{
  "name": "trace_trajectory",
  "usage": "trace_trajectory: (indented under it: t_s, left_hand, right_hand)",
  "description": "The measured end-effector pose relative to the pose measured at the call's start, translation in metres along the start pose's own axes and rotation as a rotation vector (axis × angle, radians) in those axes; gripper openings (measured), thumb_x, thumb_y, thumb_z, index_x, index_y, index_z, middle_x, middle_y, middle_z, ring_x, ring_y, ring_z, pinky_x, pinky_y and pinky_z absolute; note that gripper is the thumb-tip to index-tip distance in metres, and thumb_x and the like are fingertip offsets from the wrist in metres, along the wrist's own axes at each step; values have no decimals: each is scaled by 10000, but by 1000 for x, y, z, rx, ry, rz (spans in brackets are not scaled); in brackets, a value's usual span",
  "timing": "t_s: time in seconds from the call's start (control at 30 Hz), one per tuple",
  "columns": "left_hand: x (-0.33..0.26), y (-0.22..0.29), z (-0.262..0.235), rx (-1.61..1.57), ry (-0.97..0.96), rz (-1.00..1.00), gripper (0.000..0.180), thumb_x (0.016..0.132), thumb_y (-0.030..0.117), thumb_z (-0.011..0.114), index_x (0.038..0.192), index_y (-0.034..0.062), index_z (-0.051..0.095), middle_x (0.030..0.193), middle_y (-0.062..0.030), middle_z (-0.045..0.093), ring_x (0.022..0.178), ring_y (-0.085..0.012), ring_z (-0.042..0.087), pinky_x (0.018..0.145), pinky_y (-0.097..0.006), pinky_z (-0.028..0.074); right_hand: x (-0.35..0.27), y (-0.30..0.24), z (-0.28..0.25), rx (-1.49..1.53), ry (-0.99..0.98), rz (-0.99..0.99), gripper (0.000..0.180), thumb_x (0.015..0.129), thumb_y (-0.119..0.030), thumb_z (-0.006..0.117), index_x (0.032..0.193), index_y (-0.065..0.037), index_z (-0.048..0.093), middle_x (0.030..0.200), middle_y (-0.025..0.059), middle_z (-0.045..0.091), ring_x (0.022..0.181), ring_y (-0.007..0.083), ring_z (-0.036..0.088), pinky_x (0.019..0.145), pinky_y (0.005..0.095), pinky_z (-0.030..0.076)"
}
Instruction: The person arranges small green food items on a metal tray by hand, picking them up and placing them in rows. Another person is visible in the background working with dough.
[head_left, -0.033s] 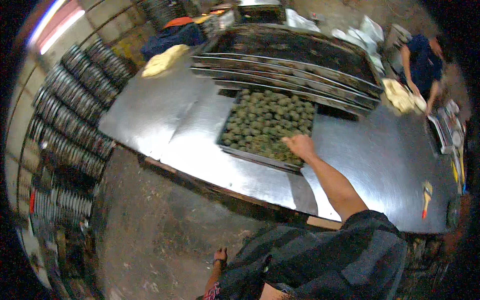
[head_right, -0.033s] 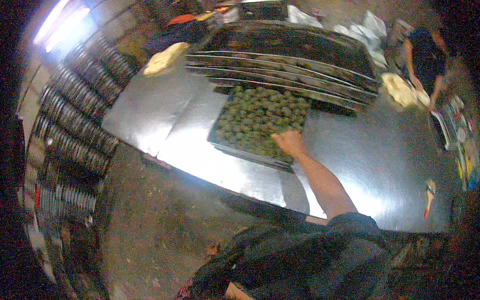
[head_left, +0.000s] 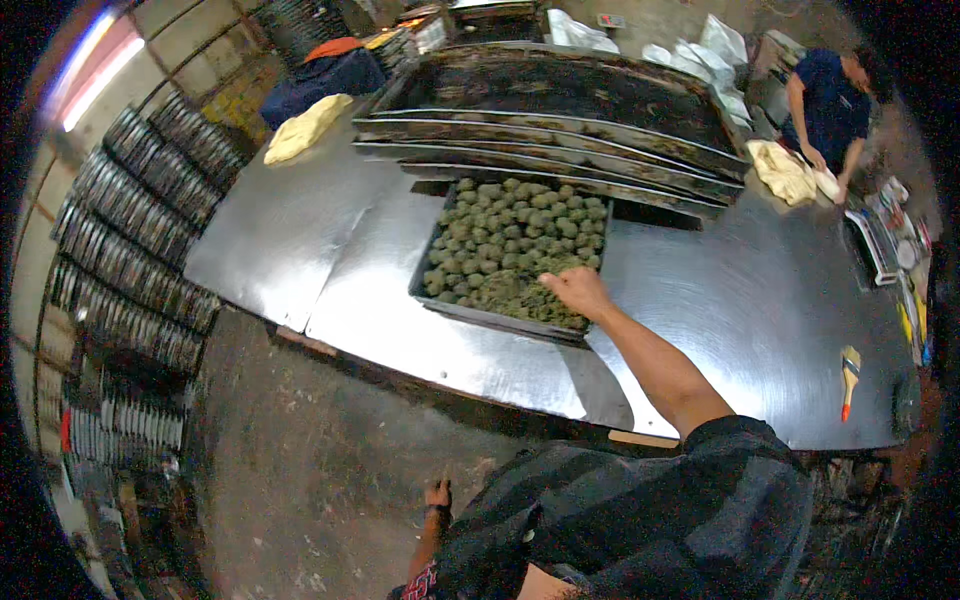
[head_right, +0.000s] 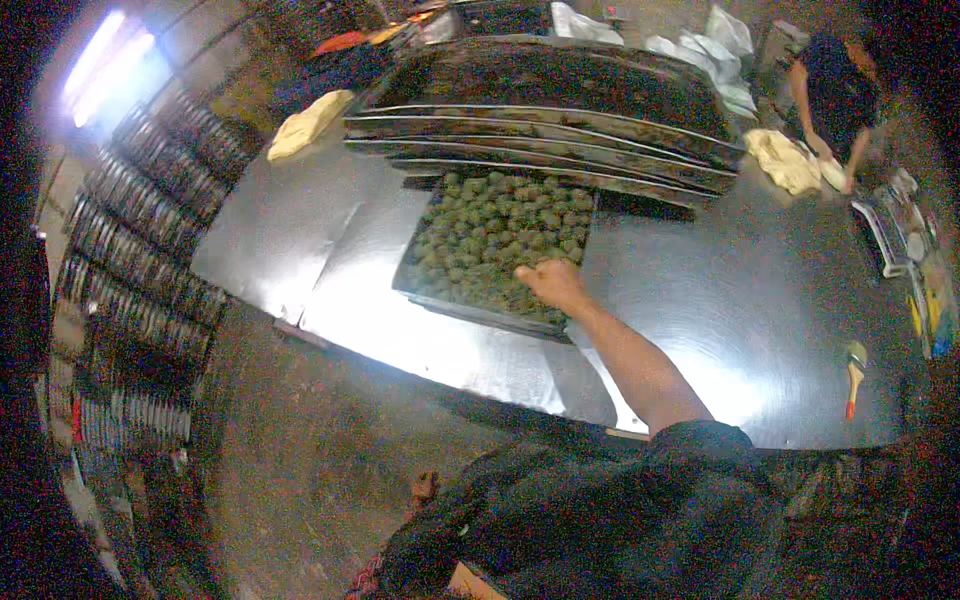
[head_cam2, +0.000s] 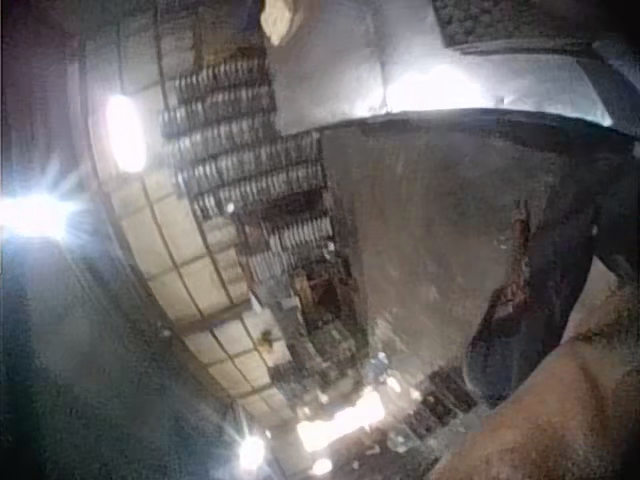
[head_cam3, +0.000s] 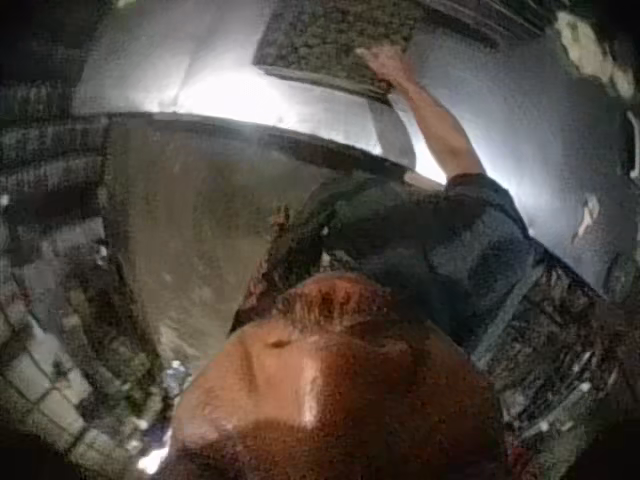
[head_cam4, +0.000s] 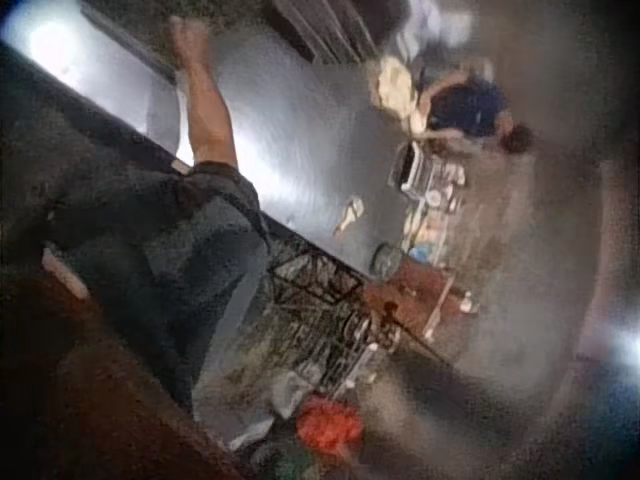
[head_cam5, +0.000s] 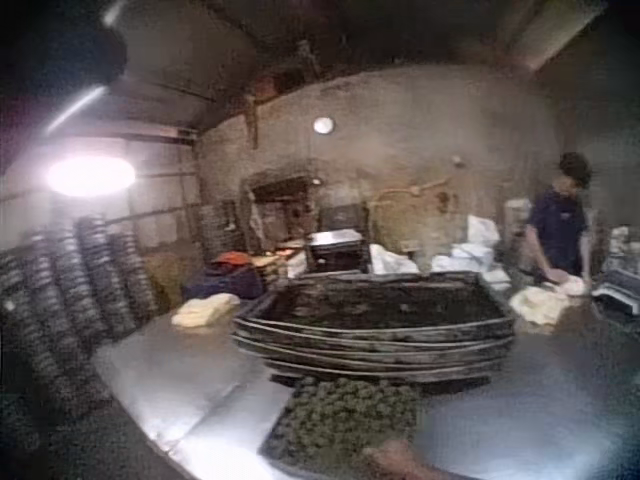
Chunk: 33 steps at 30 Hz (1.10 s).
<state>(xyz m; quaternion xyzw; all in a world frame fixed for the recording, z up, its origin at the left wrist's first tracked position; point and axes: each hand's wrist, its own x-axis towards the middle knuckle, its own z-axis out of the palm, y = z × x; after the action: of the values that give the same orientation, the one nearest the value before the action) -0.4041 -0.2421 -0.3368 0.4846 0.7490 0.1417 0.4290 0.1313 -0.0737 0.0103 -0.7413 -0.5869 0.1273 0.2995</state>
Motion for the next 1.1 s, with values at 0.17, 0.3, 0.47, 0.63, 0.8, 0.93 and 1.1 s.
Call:
trace_trajectory:
  t_s: [0.17,0.3,0.47,0.63,0.8,0.93,1.1]
  left_hand:
    - [33,84,51,-88,-119,16,616,795,587,474,1064,43,581,867,-162,634,836,-344,588,702,-457,454]
    - [38,92,76,231,-41,599,549,816,544,489,895,11,595,700,-137,581,669,-315,554,613,-455,428]
    - [39,77,74,278,-187,124,505,820,503,508,928,14,575,758,-143,583,681,-321,545,625,-454,426]
    - [47,15,64,254,-250,-118,489,821,467,527,1012,19,566,839,-154,600,707,-323,548,645,-456,435]
    - [97,-10,47,389,-342,-260,483,840,436,508,1097,29,552,910,-170,609,768,-318,564,691,-466,454]
    - [141,15,19,378,-438,-154,443,869,400,457,1108,40,550,929,-167,610,811,-312,562,720,-463,456]
    - [183,105,-9,347,-492,102,403,906,356,394,1122,52,547,952,-164,610,863,-304,560,756,-460,459]
  right_hand:
    - [3,2,-23,876,-370,359,296,836,-363,562,884,-75,515,799,66,586,601,141,572,451,285,394]
    - [7,22,-24,988,-294,422,341,818,-408,597,745,-83,523,697,37,564,541,70,504,436,226,367]
    - [23,42,-4,575,-84,454,558,730,-577,609,555,-63,483,523,7,481,455,106,472,445,252,385]
    - [33,19,-34,788,-380,468,372,808,-404,560,777,-36,610,638,90,598,571,183,574,549,338,463]
    - [35,30,-13,-249,-559,-34,297,762,-237,600,1025,-99,615,921,150,619,839,326,606,701,422,494]
    - [32,-5,22,-611,-555,-28,231,719,-159,613,909,-30,639,852,188,626,790,332,612,712,425,494]
    - [39,-17,47,-755,-525,41,156,728,-132,586,738,20,621,758,219,619,689,295,636,619,391,516]
